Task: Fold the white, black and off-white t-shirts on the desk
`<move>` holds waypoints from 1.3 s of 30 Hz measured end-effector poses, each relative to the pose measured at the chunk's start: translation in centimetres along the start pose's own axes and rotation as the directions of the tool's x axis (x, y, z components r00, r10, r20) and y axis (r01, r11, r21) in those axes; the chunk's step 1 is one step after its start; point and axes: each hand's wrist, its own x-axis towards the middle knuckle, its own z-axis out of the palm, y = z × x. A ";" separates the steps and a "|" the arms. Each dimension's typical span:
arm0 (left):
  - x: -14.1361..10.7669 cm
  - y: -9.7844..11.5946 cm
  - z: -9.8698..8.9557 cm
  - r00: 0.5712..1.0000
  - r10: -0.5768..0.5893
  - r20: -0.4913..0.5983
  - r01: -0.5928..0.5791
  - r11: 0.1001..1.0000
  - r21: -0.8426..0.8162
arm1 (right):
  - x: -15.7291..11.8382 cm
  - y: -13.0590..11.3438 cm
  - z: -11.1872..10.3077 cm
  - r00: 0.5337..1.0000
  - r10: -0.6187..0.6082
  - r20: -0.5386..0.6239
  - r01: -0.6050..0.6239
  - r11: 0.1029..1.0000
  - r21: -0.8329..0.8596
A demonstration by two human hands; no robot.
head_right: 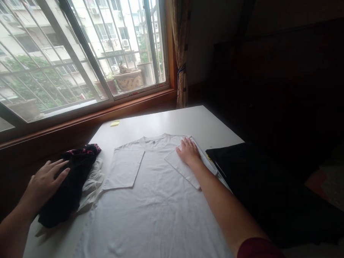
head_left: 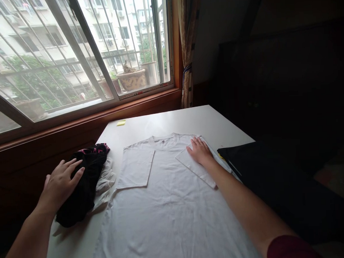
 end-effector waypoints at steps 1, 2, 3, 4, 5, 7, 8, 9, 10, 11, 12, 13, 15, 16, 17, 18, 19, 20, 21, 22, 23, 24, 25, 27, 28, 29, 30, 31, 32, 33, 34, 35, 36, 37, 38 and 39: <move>-0.4 1.2 -0.7 0.999 0.032 -0.036 -0.031 0.999 0.034 | -0.2 -0.1 -0.2 1.000 -0.009 -0.016 0.010 1.000 0.010; -0.8 2.5 -1.3 0.995 0.075 -0.072 -0.072 0.997 0.043 | -0.4 -0.2 -0.5 0.999 -0.020 -0.028 0.020 1.000 0.015; -1.1 3.8 -1.6 0.987 0.114 -0.112 -0.111 0.993 0.030 | -0.7 -0.3 -0.9 0.999 -0.029 -0.036 0.030 0.999 0.017; -1.4 5.1 -1.6 0.978 0.158 -0.135 -0.159 0.987 0.000 | -1.0 -0.3 -1.4 0.999 -0.038 -0.039 0.038 0.999 0.015; -1.7 6.3 -1.4 0.969 0.199 -0.148 -0.207 0.978 -0.039 | -1.5 -0.3 -1.9 0.998 -0.049 -0.045 0.050 0.999 0.015; -2.3 8.4 -0.4 0.953 0.281 -0.112 -0.294 0.947 -0.129 | -2.9 -0.1 -3.3 0.994 -0.085 -0.072 0.087 0.996 0.034; -2.7 9.3 0.5 0.943 0.325 -0.069 -0.332 0.928 -0.169 | -3.8 0.1 -4.2 0.990 -0.104 -0.096 0.109 0.993 0.052; -3.1 10.2 1.4 0.928 0.372 -0.018 -0.368 0.908 -0.203 | -4.8 0.5 -5.1 0.985 -0.123 -0.121 0.132 0.988 0.074; -3.5 10.9 2.4 0.908 0.418 0.030 -0.401 0.887 -0.228 | -6.0 0.9 -6.2 0.980 -0.134 -0.148 0.149 0.984 0.096; -3.9 11.6 3.5 0.884 0.462 0.070 -0.433 0.867 -0.248 | -7.4 1.5 -7.3 0.977 -0.134 -0.168 0.155 0.981 0.114; -4.3 12.2 4.6 0.860 0.500 0.102 -0.461 0.848 -0.262 | -8.9 2.0 -8.3 0.977 -0.128 -0.171 0.151 0.981 0.123; -4.6 12.7 5.7 0.839 0.530 0.126 -0.484 0.832 -0.273 | -10.6 2.7 -9.4 0.980 -0.106 -0.168 0.128 0.984 0.126; -4.8 13.5 7.7 0.812 0.561 0.161 -0.505 0.814 -0.286 | -14.1 4.0 -11.1 0.993 -0.059 -0.103 0.070 0.991 0.111; -4.8 13.8 8.6 0.804 0.568 0.175 -0.510 0.810 -0.289 | -16.0 4.7 -11.8 0.998 -0.025 -0.061 0.030 0.995 0.094; -4.6 14.0 9.5 0.798 0.573 0.187 -0.513 0.808 -0.290 | -17.8 5.5 -12.2 1.000 0.001 -0.019 0.000 0.996 0.085; -4.3 14.1 10.2 0.794 0.576 0.196 -0.514 0.808 -0.289 | -19.7 6.3 -12.5 0.999 0.032 0.013 -0.033 0.996 0.080; -4.0 14.2 10.9 0.793 0.575 0.202 -0.515 0.809 -0.284 | -21.5 7.1 -12.5 0.997 0.068 0.035 -0.071 0.994 0.081; -3.7 14.2 11.6 0.794 0.572 0.209 -0.513 0.813 -0.275 | -23.2 7.9 -12.4 0.992 0.112 0.050 -0.116 0.989 0.088; -3.4 14.3 12.1 0.797 0.564 0.214 -0.510 0.820 -0.261 | -24.8 8.7 -12.2 0.986 0.154 0.062 -0.159 0.982 0.097; -3.2 14.3 12.6 0.805 0.553 0.216 -0.504 0.829 -0.242 | -26.4 9.5 -11.9 0.979 0.191 0.073 -0.198 0.974 0.107; -3.0 14.3 13.0 0.813 0.541 0.216 -0.499 0.838 -0.221 | -27.9 10.1 -11.6 0.971 0.225 0.079 -0.234 0.965 0.118; -3.0 14.3 13.2 0.820 0.532 0.213 -0.496 0.845 -0.201 | -29.3 10.5 -11.3 0.964 0.251 0.084 -0.261 0.957 0.127; -3.0 14.3 13.4 0.825 0.526 0.208 -0.495 0.849 -0.184 | -30.6 10.8 -10.9 0.958 0.273 0.084 -0.282 0.951 0.130; -3.1 14.4 13.6 0.831 0.520 0.197 -0.495 0.853 -0.164 | -32.8 10.8 -10.5 0.952 0.298 0.069 -0.305 0.945 0.122; -3.2 14.4 13.6 0.833 0.518 0.194 -0.495 0.855 -0.158 | -33.6 10.7 -10.3 0.950 0.306 0.056 -0.311 0.944 0.111; -3.2 14.4 13.6 0.834 0.516 0.195 -0.493 0.856 -0.153 | -34.3 10.4 -10.3 0.948 0.314 0.046 -0.318 0.943 0.099; -3.3 14.5 13.6 0.835 0.513 0.198 -0.492 0.858 -0.149 | -34.7 10.2 -10.2 0.944 0.326 0.045 -0.329 0.940 0.091; -3.3 14.5 13.6 0.836 0.510 0.202 -0.490 0.860 -0.145 | -35.0 10.1 -10.3 0.938 0.341 0.056 -0.345 0.934 0.091; -3.4 14.5 13.5 0.836 0.508 0.206 -0.488 0.861 -0.143 | -35.2 10.0 -10.4 0.928 0.361 0.086 -0.369 0.924 0.099; -3.4 14.5 13.5 0.836 0.507 0.209 -0.487 0.862 -0.142 | -35.2 10.1 -10.6 0.915 0.381 0.132 -0.396 0.911 0.115; -3.4 14.5 13.5 0.836 0.506 0.210 -0.486 0.862 -0.141 | -35.1 10.2 -10.8 0.900 0.392 0.192 -0.420 0.897 0.139; -3.4 14.5 13.5 0.836 0.506 0.212 -0.486 0.863 -0.142 | -35.1 10.3 -11.0 0.885 0.390 0.255 -0.438 0.883 0.170; -3.4 14.4 13.5 0.836 0.505 0.214 -0.485 0.863 -0.142 | -35.0 10.5 -11.2 0.873 0.375 0.311 -0.448 0.870 0.207; -3.5 14.4 13.4 0.836 0.503 0.218 -0.483 0.864 -0.142 | -35.0 10.6 -11.4 0.867 0.354 0.350 -0.451 0.856 0.251; -3.5 14.4 13.4 0.836 0.501 0.222 -0.481 0.865 -0.141 | -35.2 10.6 -11.6 0.867 0.338 0.365 -0.453 0.840 0.298; -3.5 14.4 13.4 0.836 0.500 0.227 -0.480 0.866 -0.140 | -35.4 10.4 -11.8 0.872 0.330 0.361 -0.454 0.820 0.348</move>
